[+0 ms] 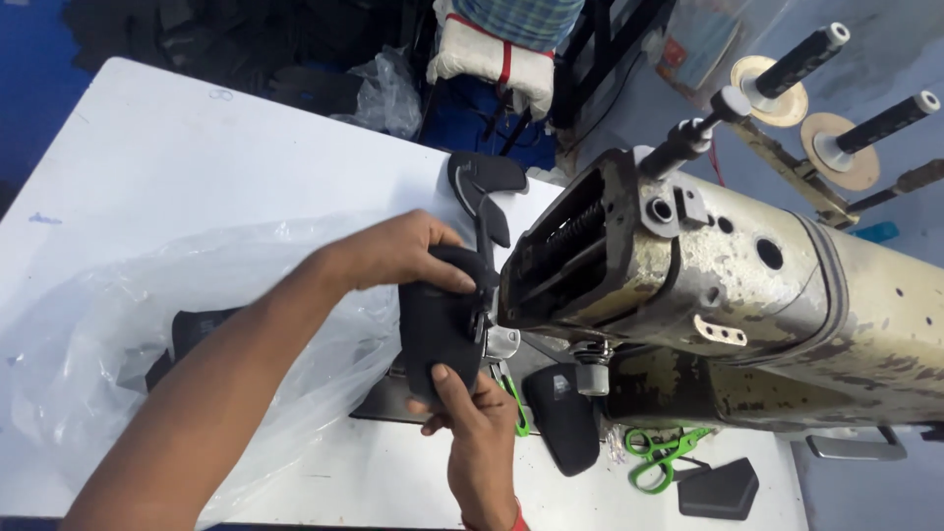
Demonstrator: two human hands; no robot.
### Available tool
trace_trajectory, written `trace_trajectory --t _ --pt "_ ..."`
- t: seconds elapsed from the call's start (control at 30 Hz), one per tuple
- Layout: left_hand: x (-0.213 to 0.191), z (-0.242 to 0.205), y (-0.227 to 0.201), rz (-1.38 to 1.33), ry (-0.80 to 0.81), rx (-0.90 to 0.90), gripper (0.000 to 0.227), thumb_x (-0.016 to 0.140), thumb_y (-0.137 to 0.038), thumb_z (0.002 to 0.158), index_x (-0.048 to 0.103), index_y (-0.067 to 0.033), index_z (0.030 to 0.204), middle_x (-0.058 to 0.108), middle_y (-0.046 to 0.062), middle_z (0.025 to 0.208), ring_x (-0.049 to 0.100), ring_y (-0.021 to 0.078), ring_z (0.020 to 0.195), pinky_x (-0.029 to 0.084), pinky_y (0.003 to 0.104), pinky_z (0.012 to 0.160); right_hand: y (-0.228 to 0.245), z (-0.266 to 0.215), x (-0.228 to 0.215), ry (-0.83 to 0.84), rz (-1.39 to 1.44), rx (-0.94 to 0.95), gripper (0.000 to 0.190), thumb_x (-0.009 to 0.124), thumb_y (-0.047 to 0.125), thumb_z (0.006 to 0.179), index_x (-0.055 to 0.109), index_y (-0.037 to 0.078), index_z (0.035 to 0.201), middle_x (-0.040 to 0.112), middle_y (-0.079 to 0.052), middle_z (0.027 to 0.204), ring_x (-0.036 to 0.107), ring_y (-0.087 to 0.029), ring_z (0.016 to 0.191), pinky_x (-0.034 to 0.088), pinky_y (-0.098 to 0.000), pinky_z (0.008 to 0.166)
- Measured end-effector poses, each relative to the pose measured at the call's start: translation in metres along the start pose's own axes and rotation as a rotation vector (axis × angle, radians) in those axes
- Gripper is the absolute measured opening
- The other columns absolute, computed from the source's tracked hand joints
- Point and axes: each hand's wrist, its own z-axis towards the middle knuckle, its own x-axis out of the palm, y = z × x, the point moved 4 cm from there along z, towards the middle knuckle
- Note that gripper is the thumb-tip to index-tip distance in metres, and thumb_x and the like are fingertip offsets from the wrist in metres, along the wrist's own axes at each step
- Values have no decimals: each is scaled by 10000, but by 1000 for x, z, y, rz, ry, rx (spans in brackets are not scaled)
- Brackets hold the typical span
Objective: The person sews black fabric parts using a sewing machine, then uses green scissors to cut the thread. They repeat this process for several parts, arranging the finished pieces on the table.
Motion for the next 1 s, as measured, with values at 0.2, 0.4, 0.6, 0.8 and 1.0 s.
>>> trace_trajectory --t 0.2,0.4,0.6,0.8,1.0 --pt "-12 9 -2 40 -50 -17 355 869 -232 737 807 -14 1010 772 65 859 691 122 761 554 290 713 12 2 21 -98 63 21 202 708 197 917 756 5 874 785 -123 777 714 -154 567 459 -272 465" --pt "-27 -7 3 81 -174 -21 411 853 -272 754 786 -38 1086 797 52 923 712 108 813 556 277 778 6 2 18 -166 21 -22 258 709 218 934 732 -25 850 829 -161 840 723 -164 574 496 -268 494" --pt "-15 -79 1 -3 -272 -199 344 816 -250 760 774 -32 1023 805 66 856 747 148 778 603 292 753 17 -4 1 -231 -41 -27 272 686 234 938 764 -16 864 799 -153 769 725 -171 570 492 -275 489" --pt "-5 -96 32 -206 -293 -196 372 828 -223 765 756 -19 1068 787 85 871 747 144 793 606 291 770 19 -2 7 -235 9 1 293 683 245 944 744 -21 837 781 -124 723 720 -178 561 491 -276 482" --pt "15 -108 66 -370 -242 -198 441 836 -239 753 737 3 1109 795 107 898 747 168 784 618 315 697 9 -1 11 -246 21 -24 268 706 216 937 744 -38 859 711 -87 664 704 -164 563 452 -269 471"
